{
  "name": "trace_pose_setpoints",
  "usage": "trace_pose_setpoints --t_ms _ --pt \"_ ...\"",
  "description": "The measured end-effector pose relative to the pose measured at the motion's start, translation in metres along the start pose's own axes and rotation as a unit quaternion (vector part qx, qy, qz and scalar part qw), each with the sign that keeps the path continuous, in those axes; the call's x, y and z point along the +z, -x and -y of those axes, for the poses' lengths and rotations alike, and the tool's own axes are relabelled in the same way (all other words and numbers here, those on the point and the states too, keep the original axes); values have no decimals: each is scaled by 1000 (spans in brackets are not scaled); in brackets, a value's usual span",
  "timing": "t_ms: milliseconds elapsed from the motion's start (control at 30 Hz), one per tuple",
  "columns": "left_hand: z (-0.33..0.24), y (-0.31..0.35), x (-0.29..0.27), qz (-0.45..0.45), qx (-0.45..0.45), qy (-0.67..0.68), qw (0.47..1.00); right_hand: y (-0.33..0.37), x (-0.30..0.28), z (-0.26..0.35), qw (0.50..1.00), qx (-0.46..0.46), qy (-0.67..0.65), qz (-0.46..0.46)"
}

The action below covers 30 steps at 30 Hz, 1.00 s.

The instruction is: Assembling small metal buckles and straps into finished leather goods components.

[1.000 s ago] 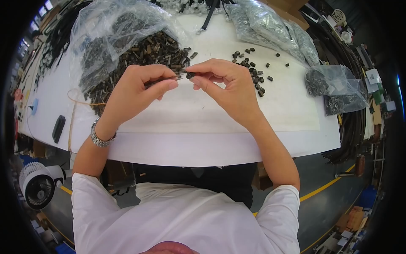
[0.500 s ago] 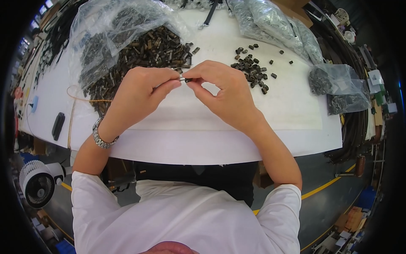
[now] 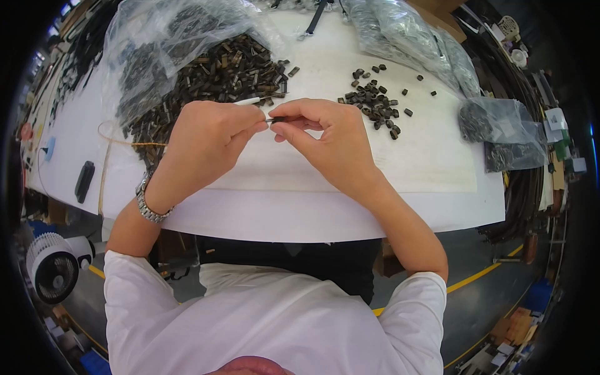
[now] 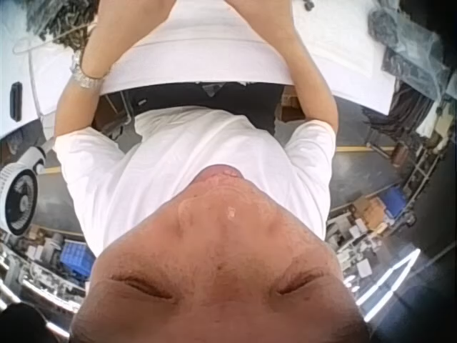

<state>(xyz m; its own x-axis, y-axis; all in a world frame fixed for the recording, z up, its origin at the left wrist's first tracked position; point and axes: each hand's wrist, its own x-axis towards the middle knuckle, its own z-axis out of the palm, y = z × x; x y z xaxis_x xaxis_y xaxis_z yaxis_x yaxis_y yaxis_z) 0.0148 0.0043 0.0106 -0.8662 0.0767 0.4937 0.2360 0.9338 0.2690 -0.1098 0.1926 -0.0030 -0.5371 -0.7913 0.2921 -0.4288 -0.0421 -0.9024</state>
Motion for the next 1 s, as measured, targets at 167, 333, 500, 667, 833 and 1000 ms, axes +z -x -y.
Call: trace_pose_setpoints --t_ms 167,333,500,667,833,1000 --pt "10 -9 -19 134 -97 250 954 -4 -19 7 991 69 -60 100" --pt "18 -10 -17 200 -142 476 844 -8 -26 -8 936 113 -283 177" --pt "22 -7 -10 176 -128 517 828 -9 -22 -13 915 118 -344 176" --pt "19 -13 -12 198 -143 550 798 -11 -29 0 942 112 -276 154" --pt "16 -12 -10 144 -197 499 831 -5 -16 7 984 1 -156 83" --pt "3 -9 -10 93 -217 472 850 -5 -4 3 985 -4 -164 48"
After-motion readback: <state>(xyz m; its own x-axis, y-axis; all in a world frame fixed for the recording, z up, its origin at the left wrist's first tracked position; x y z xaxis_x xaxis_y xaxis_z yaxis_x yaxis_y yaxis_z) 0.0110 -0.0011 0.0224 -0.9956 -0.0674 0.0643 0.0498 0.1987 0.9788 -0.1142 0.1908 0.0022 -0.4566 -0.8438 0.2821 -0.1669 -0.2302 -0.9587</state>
